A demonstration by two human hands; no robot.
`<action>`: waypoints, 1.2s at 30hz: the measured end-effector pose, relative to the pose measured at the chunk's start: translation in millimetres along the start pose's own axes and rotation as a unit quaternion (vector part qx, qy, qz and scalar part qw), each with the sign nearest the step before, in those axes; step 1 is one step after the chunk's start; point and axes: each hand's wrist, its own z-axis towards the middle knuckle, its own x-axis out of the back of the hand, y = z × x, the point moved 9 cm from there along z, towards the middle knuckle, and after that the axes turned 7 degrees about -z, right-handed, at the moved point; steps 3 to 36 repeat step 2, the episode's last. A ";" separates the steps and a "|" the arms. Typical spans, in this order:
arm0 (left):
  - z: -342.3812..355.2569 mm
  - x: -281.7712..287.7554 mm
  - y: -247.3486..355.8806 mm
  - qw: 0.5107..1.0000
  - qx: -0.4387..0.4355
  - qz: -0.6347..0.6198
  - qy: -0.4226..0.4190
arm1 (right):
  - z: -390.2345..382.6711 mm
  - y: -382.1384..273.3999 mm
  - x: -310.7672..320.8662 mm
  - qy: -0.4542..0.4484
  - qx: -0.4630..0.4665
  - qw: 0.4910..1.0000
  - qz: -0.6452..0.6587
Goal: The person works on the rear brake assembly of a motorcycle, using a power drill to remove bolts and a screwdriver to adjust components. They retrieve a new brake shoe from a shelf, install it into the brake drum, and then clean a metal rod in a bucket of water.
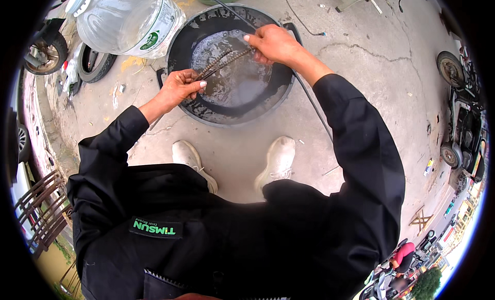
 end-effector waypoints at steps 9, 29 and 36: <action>0.3 -11.3 6.9 1.000 -0.018 0.020 -0.013 | -20.2 7.1 3.0 -0.015 -0.066 0.998 -0.015; 0.3 -11.3 6.9 1.000 -0.018 0.020 -0.013 | -20.2 7.1 3.0 -0.015 -0.066 0.998 -0.015; 0.3 -11.3 6.9 1.000 -0.018 0.020 -0.013 | -20.2 7.1 3.0 -0.015 -0.066 0.998 -0.015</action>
